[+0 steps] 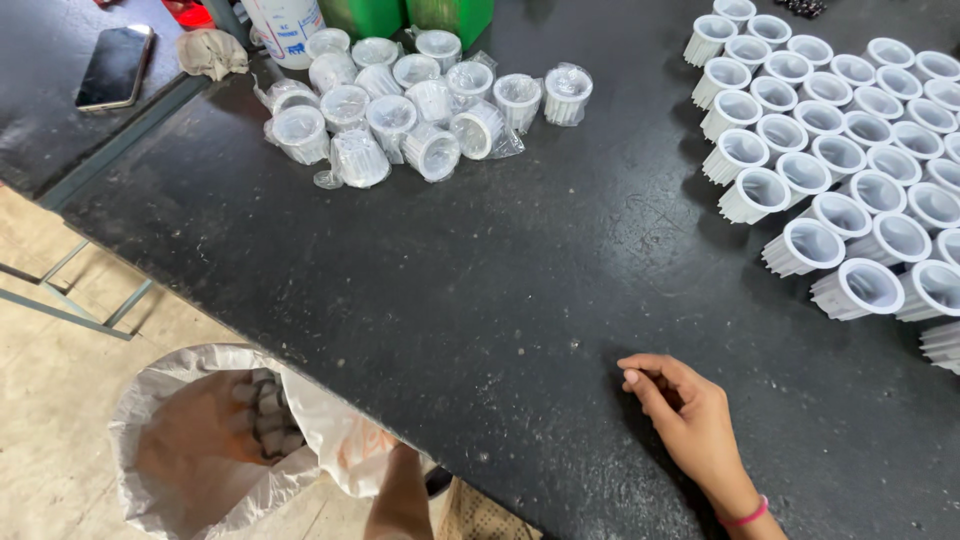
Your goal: The person wraps white plastic cups one at a time in clear plastic bags at a work table, twisting each bag closed and setting the wrapped cup in a pile on the left side of the table, while a large grid of unwrapped cups sits in front of them.
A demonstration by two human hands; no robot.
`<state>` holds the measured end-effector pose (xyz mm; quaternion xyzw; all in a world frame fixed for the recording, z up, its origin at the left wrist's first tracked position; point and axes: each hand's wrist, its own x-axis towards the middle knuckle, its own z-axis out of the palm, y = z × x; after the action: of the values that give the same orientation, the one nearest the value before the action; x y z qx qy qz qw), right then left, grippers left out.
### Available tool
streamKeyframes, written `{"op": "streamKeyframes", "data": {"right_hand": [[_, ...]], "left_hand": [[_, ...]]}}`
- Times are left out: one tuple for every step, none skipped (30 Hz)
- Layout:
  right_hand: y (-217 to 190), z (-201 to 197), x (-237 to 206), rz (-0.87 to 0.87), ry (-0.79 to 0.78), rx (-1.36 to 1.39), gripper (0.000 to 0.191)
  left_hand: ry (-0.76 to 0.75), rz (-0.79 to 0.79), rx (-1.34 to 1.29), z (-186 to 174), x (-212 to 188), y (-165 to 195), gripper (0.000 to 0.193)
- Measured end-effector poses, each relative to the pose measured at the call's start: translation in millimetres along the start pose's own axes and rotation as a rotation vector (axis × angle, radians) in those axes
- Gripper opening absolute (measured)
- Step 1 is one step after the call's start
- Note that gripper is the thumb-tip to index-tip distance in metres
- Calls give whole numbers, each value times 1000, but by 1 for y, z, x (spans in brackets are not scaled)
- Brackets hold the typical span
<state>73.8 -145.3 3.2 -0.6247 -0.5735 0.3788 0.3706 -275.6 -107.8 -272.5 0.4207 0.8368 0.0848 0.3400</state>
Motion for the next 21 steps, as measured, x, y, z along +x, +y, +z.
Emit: {"op": "streamKeyframes", "data": {"right_hand": [[-1,0,0,-9,-3,5,20],[-2,0,1,-20,-9,12,20],[-3,0,1,-26,-10,11,20],[-4,0,2,-31,-12,9,20],[-5,0,2,-34,-17,2,20],[-6,-3,1,-43,-5,4,20],[-7,-4,1,-49,-6,5,20],[-7,-3,2,-57,-14,10,20],[-7,-2,2,-62,-21,13,20],[-8,-3,3,-68,-24,17,19],[-8,-3,3,-76,-21,21,19],[-8,-3,4,-80,-34,20,18],[-8,-4,6,-86,-41,19,18],[-7,-4,6,-92,-39,20,18],[-6,-3,7,-103,-44,30,18],[-6,-3,7,-113,-47,38,18],[-4,-4,8,-123,-45,45,18],[-3,-4,9,-128,-43,36,17],[-1,-2,8,-133,-40,29,17],[0,-1,9,-141,-31,25,17],[1,0,11,-149,-32,21,17]], "left_hand": [[29,-1,-9,-7,2,0,56],[84,-4,-21,-15,3,-2,55],[127,3,-34,-25,7,-3,54],[172,4,-46,-35,9,-5,53],[215,12,-51,-45,13,-7,52],[253,19,-55,-55,19,-8,51],[278,26,-60,-64,21,-13,49],[286,20,-67,-72,25,-17,48],[289,17,-77,-79,27,-21,47],[292,9,-85,-86,29,-25,46],[286,5,-97,-92,30,-28,45],[281,-1,-109,-98,31,-31,44],[277,-11,-120,-103,32,-32,43],[281,-20,-131,-106,32,-33,42],[296,-27,-143,-109,31,-34,41],[320,-29,-162,-112,29,-35,40],[314,-59,-176,-114,28,-35,36],[428,1,-256,-115,24,-38,28],[542,63,-334,-115,16,-45,27],[738,128,-425,-120,9,-51,28],[931,198,-520,-124,4,-51,30]]}}
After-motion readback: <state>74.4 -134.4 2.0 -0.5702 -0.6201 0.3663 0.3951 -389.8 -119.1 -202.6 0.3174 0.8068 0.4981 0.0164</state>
